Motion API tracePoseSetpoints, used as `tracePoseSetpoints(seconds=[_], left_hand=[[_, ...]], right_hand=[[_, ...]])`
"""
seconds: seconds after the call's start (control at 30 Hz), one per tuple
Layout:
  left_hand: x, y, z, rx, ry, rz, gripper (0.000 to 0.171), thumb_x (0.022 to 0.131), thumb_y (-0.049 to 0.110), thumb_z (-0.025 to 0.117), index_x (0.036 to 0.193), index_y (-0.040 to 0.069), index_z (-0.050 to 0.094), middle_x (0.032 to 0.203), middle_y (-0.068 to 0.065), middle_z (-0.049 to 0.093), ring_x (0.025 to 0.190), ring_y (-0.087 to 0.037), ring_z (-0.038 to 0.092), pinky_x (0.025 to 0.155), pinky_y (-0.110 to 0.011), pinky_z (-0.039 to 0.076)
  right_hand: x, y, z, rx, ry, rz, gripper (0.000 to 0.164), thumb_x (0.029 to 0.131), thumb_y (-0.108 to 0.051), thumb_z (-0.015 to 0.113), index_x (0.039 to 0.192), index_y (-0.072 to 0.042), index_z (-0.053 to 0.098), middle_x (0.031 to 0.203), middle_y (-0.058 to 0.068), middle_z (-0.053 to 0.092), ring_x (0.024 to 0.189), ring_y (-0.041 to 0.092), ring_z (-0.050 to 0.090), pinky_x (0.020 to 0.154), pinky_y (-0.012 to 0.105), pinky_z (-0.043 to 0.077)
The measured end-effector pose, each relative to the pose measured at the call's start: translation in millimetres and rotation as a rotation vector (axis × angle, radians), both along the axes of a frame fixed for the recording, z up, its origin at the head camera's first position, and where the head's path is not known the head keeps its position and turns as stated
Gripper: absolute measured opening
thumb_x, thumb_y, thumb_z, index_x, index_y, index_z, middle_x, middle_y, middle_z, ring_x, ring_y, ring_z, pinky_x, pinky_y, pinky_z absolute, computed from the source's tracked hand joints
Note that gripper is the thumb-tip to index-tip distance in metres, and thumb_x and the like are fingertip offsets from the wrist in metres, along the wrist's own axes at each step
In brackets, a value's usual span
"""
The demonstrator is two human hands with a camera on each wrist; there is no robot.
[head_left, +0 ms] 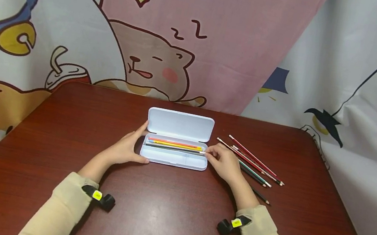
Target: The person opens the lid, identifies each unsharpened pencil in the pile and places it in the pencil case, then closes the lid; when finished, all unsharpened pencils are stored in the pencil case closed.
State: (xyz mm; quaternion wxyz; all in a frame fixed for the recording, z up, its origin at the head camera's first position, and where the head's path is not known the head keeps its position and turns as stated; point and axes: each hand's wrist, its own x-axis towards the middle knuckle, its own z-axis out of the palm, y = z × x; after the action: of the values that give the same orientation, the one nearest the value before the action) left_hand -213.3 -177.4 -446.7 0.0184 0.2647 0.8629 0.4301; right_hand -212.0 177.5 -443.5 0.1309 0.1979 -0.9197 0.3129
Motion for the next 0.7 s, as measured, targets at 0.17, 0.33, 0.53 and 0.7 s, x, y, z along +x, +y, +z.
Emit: tracePoseSetpoints(seconds=[0.17,0.33,0.53,0.7], left_hand=[[0.0,0,-0.2,-0.006,-0.005,0.008,0.13,0.061,0.019,0.091,0.155,0.012,0.001,0.139,-0.014,0.049,0.132,-0.029,0.036,0.109,-0.05,0.018],[-0.6,0,-0.4,-0.002,0.002,0.007,0.13,0.061,0.019,0.091,0.155,0.012,0.002,0.139,-0.014,0.049,0.131,-0.03,0.036,0.108,-0.051,0.018],[-1.4,-1,-1.5,-0.01,-0.01,0.011,0.129,0.062,0.019,0.09,0.155,0.014,0.001,0.14,-0.012,0.048,0.132,-0.027,0.035,0.109,-0.049,0.018],[-0.7,0,-1.6,-0.007,-0.01,0.008,0.129,0.063,0.019,0.09,0.155,0.013,0.001,0.14,-0.013,0.048,0.133,-0.027,0.035,0.109,-0.05,0.017]], right_hand=[[-0.3,0,0.0,-0.009,-0.015,0.002,0.007,0.084,-0.021,0.075,0.089,-0.016,0.073,0.072,-0.01,0.047,0.062,0.008,0.046,0.052,0.029,0.033],[-0.9,0,-0.5,-0.012,-0.006,0.004,0.007,0.083,-0.02,0.076,0.089,-0.016,0.074,0.071,-0.01,0.047,0.063,0.008,0.046,0.053,0.029,0.033],[1.4,0,2.1,-0.01,0.001,-0.007,0.008,0.082,-0.021,0.076,0.089,-0.017,0.074,0.07,-0.01,0.048,0.064,0.009,0.046,0.052,0.029,0.034],[3.7,7,10.2,-0.015,0.019,-0.037,0.009,0.082,-0.02,0.077,0.09,-0.016,0.074,0.071,-0.008,0.048,0.065,0.011,0.046,0.054,0.03,0.034]])
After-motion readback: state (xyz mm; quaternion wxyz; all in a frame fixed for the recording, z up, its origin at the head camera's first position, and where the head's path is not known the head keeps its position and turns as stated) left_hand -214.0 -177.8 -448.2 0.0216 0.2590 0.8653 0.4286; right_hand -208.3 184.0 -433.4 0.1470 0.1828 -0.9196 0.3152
